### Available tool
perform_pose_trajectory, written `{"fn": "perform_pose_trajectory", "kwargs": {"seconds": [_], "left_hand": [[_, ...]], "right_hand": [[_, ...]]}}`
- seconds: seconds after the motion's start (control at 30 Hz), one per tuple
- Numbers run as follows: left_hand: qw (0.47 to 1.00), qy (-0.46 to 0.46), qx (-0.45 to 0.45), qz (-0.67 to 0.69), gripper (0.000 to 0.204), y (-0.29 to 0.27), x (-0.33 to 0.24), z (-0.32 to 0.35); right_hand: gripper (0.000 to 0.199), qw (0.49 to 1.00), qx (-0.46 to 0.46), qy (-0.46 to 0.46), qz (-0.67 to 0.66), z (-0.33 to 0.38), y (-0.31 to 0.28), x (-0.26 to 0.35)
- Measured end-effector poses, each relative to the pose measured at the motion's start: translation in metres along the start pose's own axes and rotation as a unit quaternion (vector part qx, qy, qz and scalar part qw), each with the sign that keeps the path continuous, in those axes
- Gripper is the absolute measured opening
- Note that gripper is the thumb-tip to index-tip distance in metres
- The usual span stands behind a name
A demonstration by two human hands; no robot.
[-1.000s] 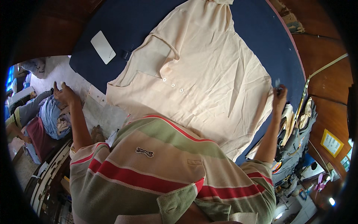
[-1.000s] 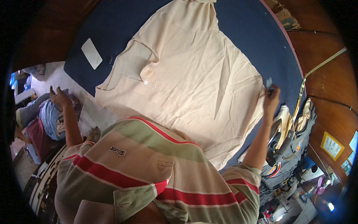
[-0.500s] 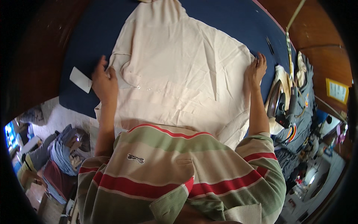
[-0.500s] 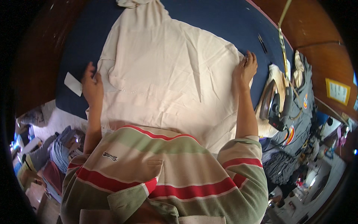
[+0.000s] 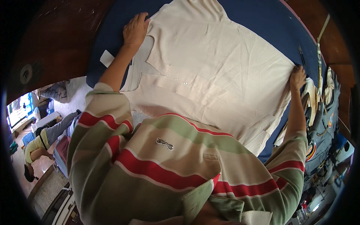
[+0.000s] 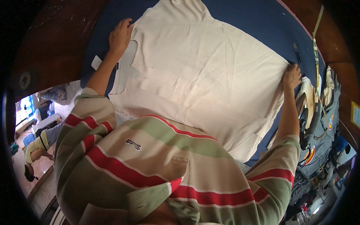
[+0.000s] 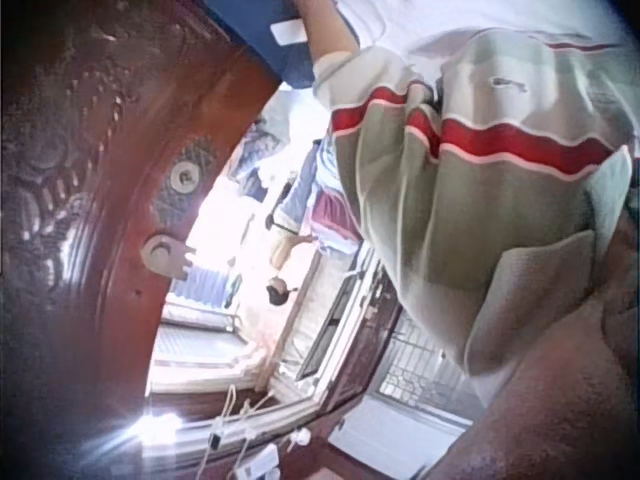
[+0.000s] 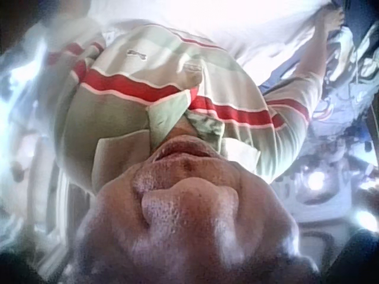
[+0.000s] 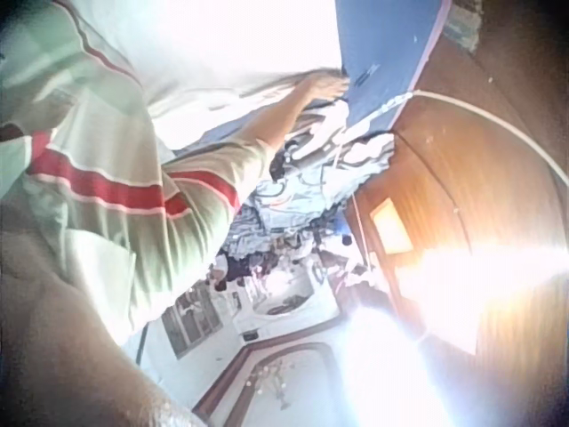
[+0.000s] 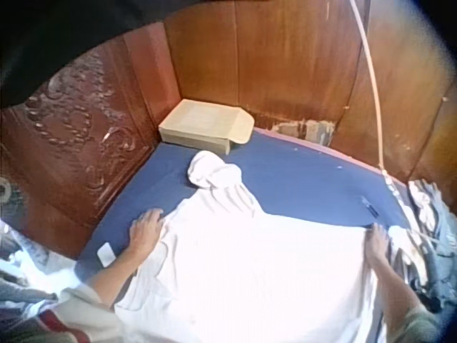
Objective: The person irons a shirt on an ironing board, smoothing the fabric by hand and using a steam iron to press the sleeves and collar, and then clips a tag onto the shirt using small shears.
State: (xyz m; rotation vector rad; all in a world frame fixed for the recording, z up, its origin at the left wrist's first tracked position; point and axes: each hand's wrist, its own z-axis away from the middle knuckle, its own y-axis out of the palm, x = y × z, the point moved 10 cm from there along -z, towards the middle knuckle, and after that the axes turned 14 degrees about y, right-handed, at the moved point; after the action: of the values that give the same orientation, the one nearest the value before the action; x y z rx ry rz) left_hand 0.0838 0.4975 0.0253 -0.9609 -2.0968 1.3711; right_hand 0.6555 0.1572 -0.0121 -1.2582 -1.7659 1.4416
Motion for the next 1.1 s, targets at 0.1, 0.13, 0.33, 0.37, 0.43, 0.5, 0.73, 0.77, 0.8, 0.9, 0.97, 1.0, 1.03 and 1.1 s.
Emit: {"fn": "perform_pose_trajectory", "kwargs": {"seconds": [0.1, 0.13, 0.33, 0.37, 0.43, 0.5, 0.73, 0.77, 0.8, 0.9, 0.97, 1.0, 1.03, 1.1], "left_hand": [[0.997, -0.033, -0.043, 0.053, 0.018, -0.039, -0.005, 0.023], [0.992, -0.093, 0.025, 0.078, 0.018, -0.041, -0.009, 0.037], [0.962, -0.196, 0.129, 0.140, 0.019, -0.025, -0.053, 0.121], [0.946, -0.228, 0.130, 0.191, 0.019, -0.020, -0.050, 0.125], [0.902, -0.286, 0.134, 0.294, 0.021, -0.009, -0.042, 0.137], [0.859, -0.315, 0.072, 0.396, 0.025, 0.003, -0.024, 0.152], [0.913, -0.292, 0.256, 0.125, 0.026, -0.037, -0.038, 0.132], [0.927, -0.290, 0.226, 0.077, 0.026, -0.050, -0.040, 0.120], [0.973, -0.193, 0.118, 0.046, 0.029, -0.061, -0.050, 0.095], [0.984, 0.075, -0.034, 0.157, 0.028, -0.039, -0.125, 0.014], [0.964, 0.160, 0.043, 0.207, 0.029, 0.001, -0.169, -0.031], [0.962, 0.177, 0.083, 0.192, 0.037, 0.012, -0.186, -0.052], [0.975, 0.147, 0.096, 0.136, 0.038, 0.027, -0.176, -0.068], [0.989, 0.081, 0.123, 0.024, 0.040, 0.052, -0.150, -0.088]], "right_hand": [[0.036, 0.992, -0.069, -0.049, -0.097, 0.028, -0.053, 0.014], [0.036, 0.980, -0.104, -0.085, -0.145, 0.038, -0.063, 0.014], [0.032, 0.969, -0.016, -0.144, -0.201, 0.082, -0.048, 0.030], [0.032, 0.971, -0.024, -0.142, -0.192, 0.082, -0.053, 0.032], [0.032, 0.966, -0.015, -0.148, -0.213, 0.082, -0.053, 0.029], [0.032, 0.963, -0.016, -0.139, -0.230, 0.082, -0.050, 0.021], [0.032, 0.963, 0.008, -0.122, -0.240, 0.076, -0.046, 0.017], [0.031, 0.964, 0.004, -0.116, -0.237, 0.079, -0.052, 0.019], [0.031, 0.948, 0.019, -0.109, -0.299, 0.077, -0.050, 0.013], [0.033, 0.907, 0.065, -0.020, -0.416, 0.072, -0.036, -0.004], [0.040, 0.912, 0.094, -0.037, -0.397, 0.072, -0.034, 0.004], [0.042, 0.951, 0.053, -0.062, -0.297, 0.075, -0.033, 0.009], [0.044, 0.977, 0.013, -0.086, -0.192, 0.077, -0.029, 0.013], [0.044, 0.981, 0.001, -0.077, -0.176, 0.064, -0.020, 0.005]]}}
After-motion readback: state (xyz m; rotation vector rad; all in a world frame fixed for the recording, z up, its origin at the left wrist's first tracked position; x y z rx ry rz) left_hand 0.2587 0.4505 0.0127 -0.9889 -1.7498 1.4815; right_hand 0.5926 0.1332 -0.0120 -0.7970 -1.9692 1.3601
